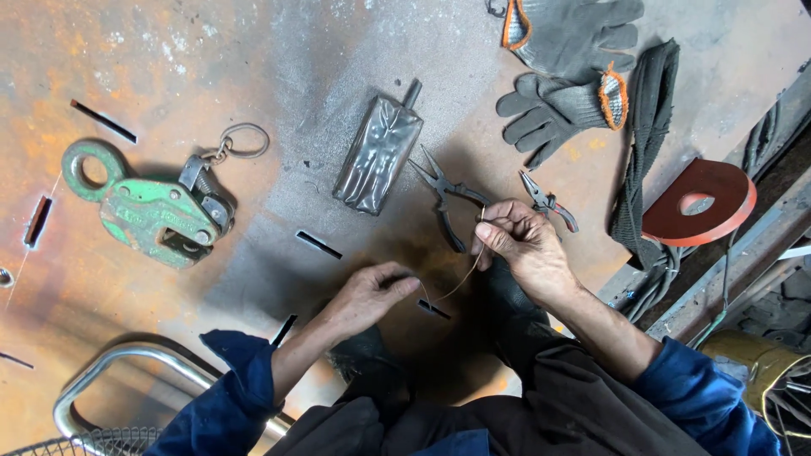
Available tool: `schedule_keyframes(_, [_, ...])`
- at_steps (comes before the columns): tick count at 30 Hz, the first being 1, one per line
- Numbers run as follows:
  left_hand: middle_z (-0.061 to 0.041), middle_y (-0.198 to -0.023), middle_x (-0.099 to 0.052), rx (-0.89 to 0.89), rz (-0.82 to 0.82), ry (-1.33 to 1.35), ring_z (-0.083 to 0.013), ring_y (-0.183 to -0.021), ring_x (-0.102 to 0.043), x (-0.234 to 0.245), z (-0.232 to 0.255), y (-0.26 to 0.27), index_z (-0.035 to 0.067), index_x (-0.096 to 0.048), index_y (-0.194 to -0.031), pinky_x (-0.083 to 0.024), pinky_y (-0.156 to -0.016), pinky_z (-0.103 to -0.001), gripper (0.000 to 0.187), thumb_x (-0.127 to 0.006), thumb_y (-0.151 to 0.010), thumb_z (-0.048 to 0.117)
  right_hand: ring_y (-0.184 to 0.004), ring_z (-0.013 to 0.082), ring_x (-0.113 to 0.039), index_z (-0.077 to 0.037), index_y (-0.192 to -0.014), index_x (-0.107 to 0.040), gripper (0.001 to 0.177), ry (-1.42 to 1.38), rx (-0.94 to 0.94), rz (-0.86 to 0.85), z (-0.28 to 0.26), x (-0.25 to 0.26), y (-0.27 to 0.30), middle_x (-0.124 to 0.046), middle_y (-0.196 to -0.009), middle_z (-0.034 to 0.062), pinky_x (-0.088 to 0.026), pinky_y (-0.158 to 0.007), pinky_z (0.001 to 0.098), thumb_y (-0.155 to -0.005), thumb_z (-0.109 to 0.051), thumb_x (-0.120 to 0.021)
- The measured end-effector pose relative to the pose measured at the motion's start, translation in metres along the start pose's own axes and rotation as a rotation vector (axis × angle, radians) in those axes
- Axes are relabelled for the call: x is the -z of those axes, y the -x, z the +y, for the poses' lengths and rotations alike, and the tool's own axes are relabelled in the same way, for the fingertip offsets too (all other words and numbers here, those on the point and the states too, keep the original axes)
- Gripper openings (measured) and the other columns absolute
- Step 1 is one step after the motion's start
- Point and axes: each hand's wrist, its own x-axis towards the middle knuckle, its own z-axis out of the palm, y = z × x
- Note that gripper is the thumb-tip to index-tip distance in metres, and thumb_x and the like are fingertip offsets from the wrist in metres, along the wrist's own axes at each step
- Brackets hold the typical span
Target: Manipulating and attaching a thin electrical wire to a metal component using pliers.
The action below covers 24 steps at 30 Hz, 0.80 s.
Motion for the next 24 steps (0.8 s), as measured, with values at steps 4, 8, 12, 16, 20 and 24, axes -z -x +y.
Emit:
schedule_keyframes(4, [-0.005, -0.104, -0.077, -0.088, 0.2, -0.084, -0.013, -0.095, -0.074, 0.006, 0.041, 0.015, 0.006, -0.07, -0.118, -0.057, -0.084, -0.029, 0.035, -0.069, -0.094, 0.03, -0.069, 0.0113, -0.064, -0.002, -0.1, -0.066, 0.008, 0.205, 0.012, -0.031, 0.006, -0.002, 0.003, -0.071, -0.08, 0.0049, -0.054, -0.065, 0.0285, -0.1, -0.009, -0.069])
schedule_keyframes(8, [-0.009, -0.107, -0.077, -0.352, 0.266, 0.014, -0.0138, -0.097, -0.073, -0.01, 0.041, 0.019, 0.004, -0.07, -0.119, -0.059, -0.083, -0.03, 0.035, -0.074, -0.091, 0.024, -0.074, 0.0079, -0.065, -0.004, -0.096, -0.074, 0.008, 0.459, -0.059, -0.163, 0.001, -0.023, 0.007, -0.072, -0.078, 0.0052, -0.054, -0.069, 0.0266, -0.094, -0.011, -0.074])
schedule_keyframes(12, [-0.007, -0.092, -0.076, -0.289, 0.189, 0.055, -0.0123, -0.082, -0.071, -0.019, 0.039, 0.023, 0.003, -0.071, -0.109, -0.059, -0.072, -0.03, 0.024, -0.072, -0.095, 0.022, -0.078, 0.0056, -0.067, -0.004, -0.091, -0.075, 0.011, 0.649, -0.184, -0.25, -0.004, -0.036, 0.012, -0.076, -0.082, 0.002, -0.057, -0.072, 0.027, -0.088, -0.015, -0.077])
schedule_keyframes(16, [-0.004, -0.084, -0.072, -0.292, 0.23, -0.07, -0.0088, -0.073, -0.069, -0.016, 0.031, 0.022, 0.002, -0.069, -0.103, -0.058, -0.064, -0.028, 0.022, -0.066, -0.099, 0.023, -0.079, 0.0062, -0.068, -0.005, -0.095, -0.074, 0.012, 0.673, -0.197, -0.295, 0.002, -0.038, 0.014, -0.076, -0.083, 0.0016, -0.058, -0.073, 0.0284, -0.089, -0.016, -0.075])
schedule_keyframes(20, [-0.006, -0.077, -0.068, -0.154, 0.209, 0.151, -0.0102, -0.068, -0.066, -0.019, 0.025, 0.019, 0.002, -0.068, -0.1, -0.056, -0.062, -0.029, 0.024, -0.062, -0.101, 0.025, -0.076, 0.007, -0.069, -0.006, -0.097, -0.073, 0.013, 0.745, -0.275, -0.271, -0.003, -0.044, 0.012, -0.076, -0.08, 0.0028, -0.059, -0.07, 0.0284, -0.091, -0.018, -0.072])
schedule_keyframes(24, [-0.008, -0.078, -0.068, -0.069, 0.411, 0.087, -0.0159, -0.07, -0.064, -0.001, -0.007, -0.004, 0.001, -0.069, -0.098, -0.054, -0.061, -0.033, 0.031, -0.063, -0.102, 0.031, -0.074, 0.0081, -0.067, -0.006, -0.097, -0.075, 0.015, 0.806, -0.188, -0.247, 0.002, -0.037, 0.013, -0.074, -0.078, 0.0038, -0.056, -0.068, 0.0289, -0.092, -0.019, -0.072])
